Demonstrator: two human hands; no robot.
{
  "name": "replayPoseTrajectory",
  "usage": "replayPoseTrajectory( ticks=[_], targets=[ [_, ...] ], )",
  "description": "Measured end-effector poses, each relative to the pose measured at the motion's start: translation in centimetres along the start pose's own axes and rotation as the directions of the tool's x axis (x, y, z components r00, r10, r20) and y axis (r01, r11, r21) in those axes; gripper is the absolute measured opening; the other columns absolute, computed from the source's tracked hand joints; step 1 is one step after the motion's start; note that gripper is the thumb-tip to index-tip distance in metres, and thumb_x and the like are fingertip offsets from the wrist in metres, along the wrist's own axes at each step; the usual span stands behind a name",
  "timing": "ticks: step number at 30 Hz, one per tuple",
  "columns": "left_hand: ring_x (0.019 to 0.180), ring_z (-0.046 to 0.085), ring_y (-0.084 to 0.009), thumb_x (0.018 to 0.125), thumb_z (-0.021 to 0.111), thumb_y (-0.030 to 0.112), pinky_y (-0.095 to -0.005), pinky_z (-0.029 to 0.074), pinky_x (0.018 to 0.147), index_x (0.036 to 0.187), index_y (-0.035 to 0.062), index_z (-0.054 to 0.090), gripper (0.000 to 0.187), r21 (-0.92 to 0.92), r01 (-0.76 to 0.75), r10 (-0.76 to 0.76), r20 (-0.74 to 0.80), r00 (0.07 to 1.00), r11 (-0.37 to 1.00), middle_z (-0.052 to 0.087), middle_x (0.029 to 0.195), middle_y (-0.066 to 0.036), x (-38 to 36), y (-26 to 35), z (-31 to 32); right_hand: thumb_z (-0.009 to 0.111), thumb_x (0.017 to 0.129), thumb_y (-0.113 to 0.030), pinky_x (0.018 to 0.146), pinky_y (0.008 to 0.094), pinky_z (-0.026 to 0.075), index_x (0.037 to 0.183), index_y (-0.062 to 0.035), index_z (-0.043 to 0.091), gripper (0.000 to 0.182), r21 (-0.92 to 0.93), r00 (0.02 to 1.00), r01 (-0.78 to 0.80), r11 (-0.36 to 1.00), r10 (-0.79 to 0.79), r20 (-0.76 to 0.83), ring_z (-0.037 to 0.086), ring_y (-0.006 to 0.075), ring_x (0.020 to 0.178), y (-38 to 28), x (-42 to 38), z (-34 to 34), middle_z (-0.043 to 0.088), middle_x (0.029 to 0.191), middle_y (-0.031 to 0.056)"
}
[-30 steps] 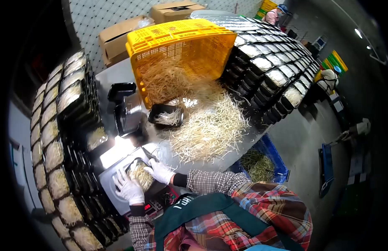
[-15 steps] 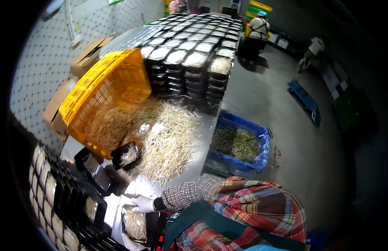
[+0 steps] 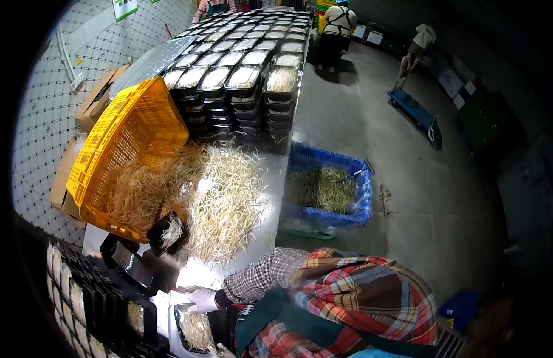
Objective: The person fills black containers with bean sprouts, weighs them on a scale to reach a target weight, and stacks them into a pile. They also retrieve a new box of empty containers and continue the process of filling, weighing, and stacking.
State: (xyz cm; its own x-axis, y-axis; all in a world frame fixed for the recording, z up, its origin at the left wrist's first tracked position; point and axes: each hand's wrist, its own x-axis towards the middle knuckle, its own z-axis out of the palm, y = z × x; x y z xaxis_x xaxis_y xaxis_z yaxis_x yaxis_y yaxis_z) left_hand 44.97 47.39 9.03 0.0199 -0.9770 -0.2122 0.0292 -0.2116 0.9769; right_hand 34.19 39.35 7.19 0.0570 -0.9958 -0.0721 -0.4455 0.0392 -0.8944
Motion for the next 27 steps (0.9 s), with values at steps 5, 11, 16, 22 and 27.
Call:
replayPoseTrajectory(
  ticks=[5,11,16,22,27],
  targets=[
    [0.129,0.046,-0.0259,0.098,0.05,0.02,-0.04,0.037,0.112,0.138,0.0024,0.047,0.044,-0.429,0.195,-0.175,0.085,0.981,0.882,0.051,0.14,-0.014,0.6,-1.4,0.0,0.075,0.076,-0.034,0.089,0.0449,0.047,0.109,-0.0014,0.057,0.049,-0.242,0.968,0.232,0.942,-0.248,-0.037,0.057,0.0354,0.112,-2.6,0.4,-2.8,0.06,0.114,0.0198],
    [0.126,0.049,-0.0246,0.101,0.049,0.021,-0.0388,0.039,0.11,0.135,0.0011,0.049,0.04,-0.566,0.285,-0.255,0.135,0.958,0.773,0.054,0.138,-0.013,0.9,-2.7,-1.1,0.072,0.072,-0.047,0.114,0.0563,0.027,0.14,0.0026,0.043,0.089,-0.231,0.676,0.737,0.635,-0.686,0.269,0.035,0.0433,0.139,-4.1,3.5,3.4,0.038,0.148,0.0276],
    [0.123,0.052,-0.0235,0.103,0.049,0.023,-0.0377,0.041,0.109,0.133,0.0,0.051,0.038,-0.663,0.303,-0.279,0.147,0.949,0.684,0.056,0.135,-0.013,0.8,-4.0,-4.0,0.07,0.074,-0.048,0.117,0.0598,0.018,0.142,0.0036,0.041,0.091,-0.219,0.633,0.774,0.594,-0.71,0.309,0.031,0.0454,0.141,-2.0,3.0,7.1,0.037,0.148,0.0296],
    [0.114,0.06,-0.026,0.102,0.055,0.025,-0.0402,0.047,0.104,0.134,-0.0025,0.051,0.042,-0.745,0.192,-0.29,-0.002,0.957,0.639,0.061,0.127,-0.015,-2.0,-0.8,-4.7,0.064,0.074,-0.037,0.093,0.0484,0.044,0.127,-0.0079,0.054,0.062,-0.292,0.732,0.677,0.676,-0.576,0.364,0.055,0.0323,0.112,-7.2,1.4,0.9,0.058,0.119,0.018],
    [0.09,0.068,-0.0264,0.095,0.063,0.017,-0.0467,0.055,0.081,0.124,0.0027,0.056,0.033,-0.686,0.015,-0.258,-0.252,0.933,0.727,0.069,0.106,-0.011,0.2,2.3,-6.6,0.065,0.083,-0.013,0.087,0.0427,0.05,0.116,-0.0043,0.064,0.034,-0.206,0.733,0.668,0.715,-0.68,0.017,0.062,0.0322,0.097,-8.5,2.5,-4.7,0.065,0.107,0.0169]
  ],
)
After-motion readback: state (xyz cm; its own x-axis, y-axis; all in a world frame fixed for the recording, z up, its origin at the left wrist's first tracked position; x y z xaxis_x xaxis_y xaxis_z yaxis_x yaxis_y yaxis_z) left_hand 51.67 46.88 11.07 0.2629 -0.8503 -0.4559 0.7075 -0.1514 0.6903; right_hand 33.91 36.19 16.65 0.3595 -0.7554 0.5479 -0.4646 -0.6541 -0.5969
